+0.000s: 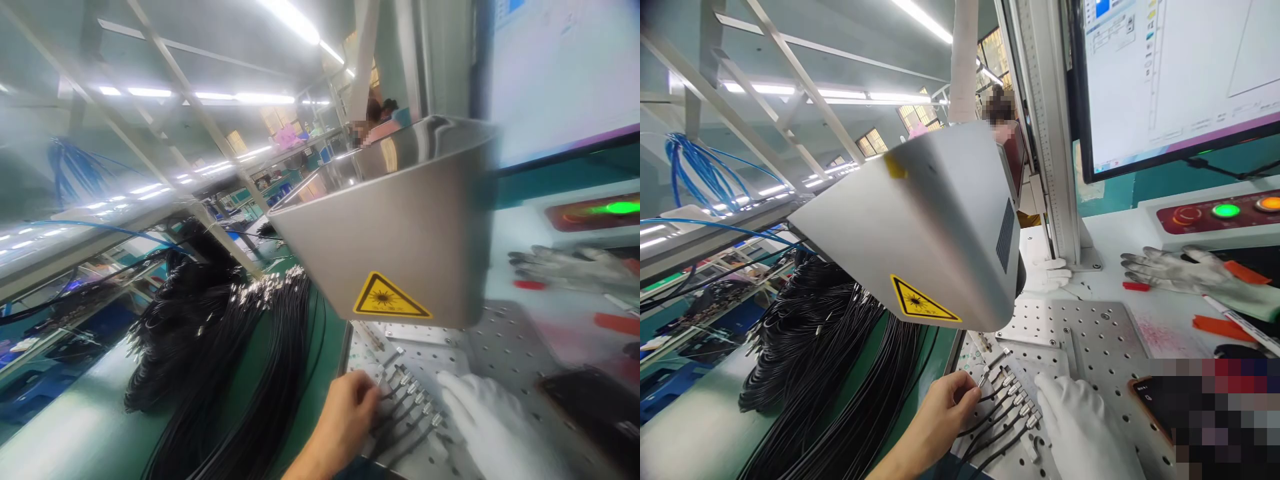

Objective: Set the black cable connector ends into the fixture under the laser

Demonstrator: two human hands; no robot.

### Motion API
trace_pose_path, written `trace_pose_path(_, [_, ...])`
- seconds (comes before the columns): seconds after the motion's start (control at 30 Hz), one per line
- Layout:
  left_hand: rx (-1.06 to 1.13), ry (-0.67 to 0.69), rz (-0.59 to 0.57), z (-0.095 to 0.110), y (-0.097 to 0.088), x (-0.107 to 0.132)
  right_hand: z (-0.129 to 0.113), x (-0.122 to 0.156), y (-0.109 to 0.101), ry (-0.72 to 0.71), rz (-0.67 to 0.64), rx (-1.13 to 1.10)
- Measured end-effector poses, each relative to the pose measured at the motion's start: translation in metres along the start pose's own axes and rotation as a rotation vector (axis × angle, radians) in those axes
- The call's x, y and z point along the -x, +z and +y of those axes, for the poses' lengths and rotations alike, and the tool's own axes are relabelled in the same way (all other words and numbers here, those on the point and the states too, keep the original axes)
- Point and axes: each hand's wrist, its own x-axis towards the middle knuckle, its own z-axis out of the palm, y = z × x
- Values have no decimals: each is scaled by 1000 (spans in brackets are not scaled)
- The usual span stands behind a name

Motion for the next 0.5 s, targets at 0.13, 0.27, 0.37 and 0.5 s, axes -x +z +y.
trace_pose_path(0.13, [-43,14,57,3,-3,0,-3,-14,5,169,-492,-108])
trace_pose_path(0.27, [-51,48,87,1,-6,2,-9,-48,7,228,-857,-219])
trace_pose_path(0.37, [-244,179,250,-5,3,6,-13,-69,9,230,-928,-227])
trace_pose_path(0.5, [-632,448,415,-19,33,7,-11,-86,11,198,-991,-267])
